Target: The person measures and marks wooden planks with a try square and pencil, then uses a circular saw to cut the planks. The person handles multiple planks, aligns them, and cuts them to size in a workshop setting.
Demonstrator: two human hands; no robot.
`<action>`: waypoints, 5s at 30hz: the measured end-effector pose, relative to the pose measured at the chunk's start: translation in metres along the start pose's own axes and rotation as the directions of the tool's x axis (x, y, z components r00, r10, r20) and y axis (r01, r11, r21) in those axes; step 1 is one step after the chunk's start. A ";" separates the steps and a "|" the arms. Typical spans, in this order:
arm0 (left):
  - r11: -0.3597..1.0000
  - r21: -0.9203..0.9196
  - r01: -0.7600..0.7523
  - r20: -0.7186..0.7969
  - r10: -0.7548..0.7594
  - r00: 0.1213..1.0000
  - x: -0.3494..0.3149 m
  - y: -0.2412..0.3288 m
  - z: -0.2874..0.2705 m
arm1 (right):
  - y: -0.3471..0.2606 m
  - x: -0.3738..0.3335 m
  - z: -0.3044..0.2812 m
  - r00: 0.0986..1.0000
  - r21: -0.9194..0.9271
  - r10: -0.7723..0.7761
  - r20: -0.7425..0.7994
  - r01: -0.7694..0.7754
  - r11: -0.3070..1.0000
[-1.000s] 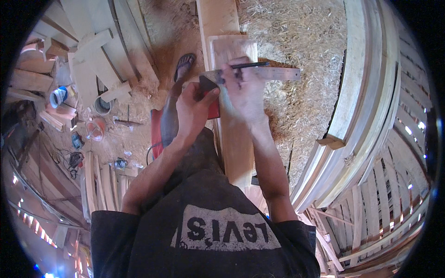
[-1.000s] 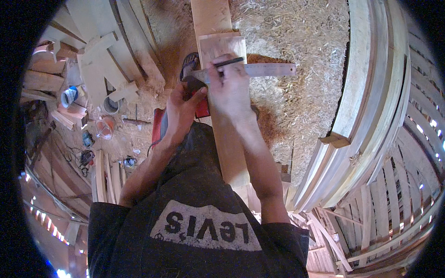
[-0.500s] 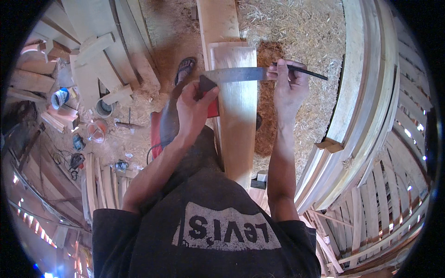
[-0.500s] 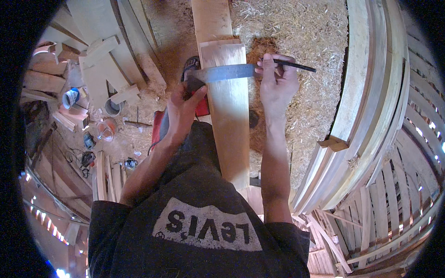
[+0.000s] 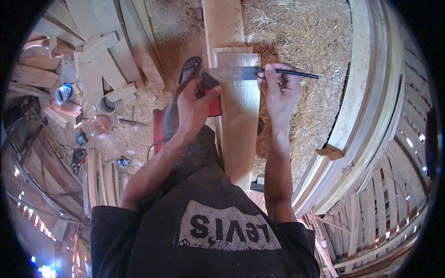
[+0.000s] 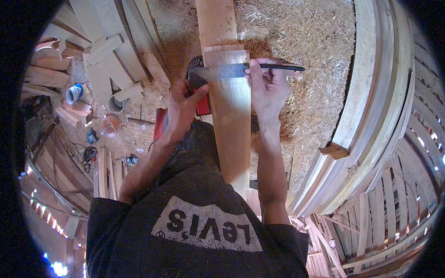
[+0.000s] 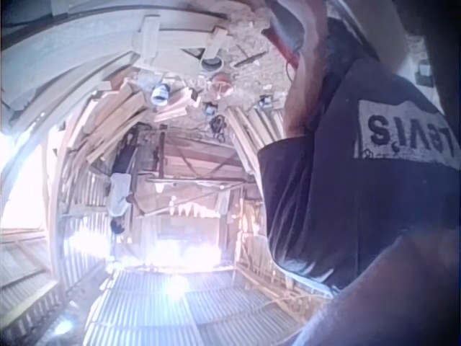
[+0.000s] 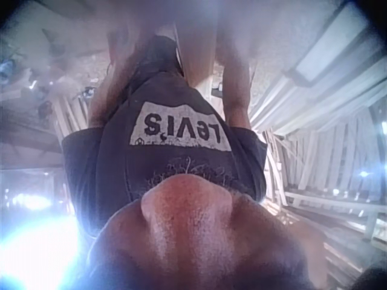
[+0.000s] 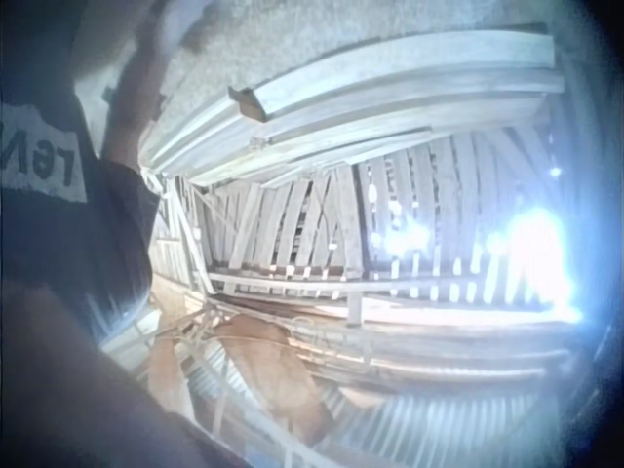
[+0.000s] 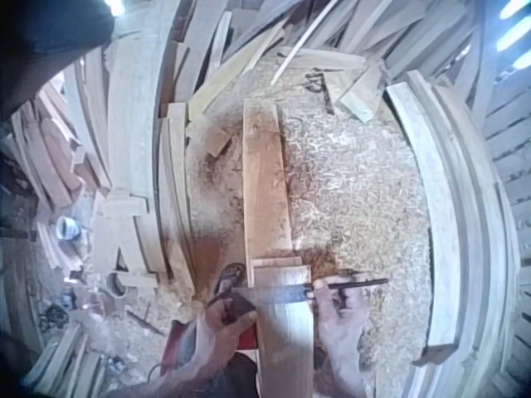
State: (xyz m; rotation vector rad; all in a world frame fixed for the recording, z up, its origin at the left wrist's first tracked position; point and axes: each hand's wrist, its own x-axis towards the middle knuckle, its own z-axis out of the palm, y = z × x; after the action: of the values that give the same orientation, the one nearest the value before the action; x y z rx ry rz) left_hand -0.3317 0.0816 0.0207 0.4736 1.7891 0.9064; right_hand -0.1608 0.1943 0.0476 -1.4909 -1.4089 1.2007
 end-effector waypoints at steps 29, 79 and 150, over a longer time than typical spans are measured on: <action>0.994 -0.097 -0.054 -0.029 0.052 0.998 0.006 -0.013 0.007 | 0.022 -0.011 0.049 0.991 0.072 0.036 0.125 -0.045 0.996; 0.955 -0.205 -0.214 0.664 0.296 0.687 -0.085 -0.005 0.000 | -0.044 -0.210 -0.108 0.988 -0.135 0.118 -0.098 -0.131 0.982; 0.561 0.226 -0.797 0.228 0.765 0.603 0.202 0.220 0.136 | -0.016 -0.373 -0.191 0.541 -0.276 0.032 -0.841 -0.478 0.834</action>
State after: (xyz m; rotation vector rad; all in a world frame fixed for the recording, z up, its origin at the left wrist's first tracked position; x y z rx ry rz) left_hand -0.3071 0.4082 0.0391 1.6025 1.5993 1.1585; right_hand 0.0336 -0.1572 0.1674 -2.2739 -0.8307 0.1343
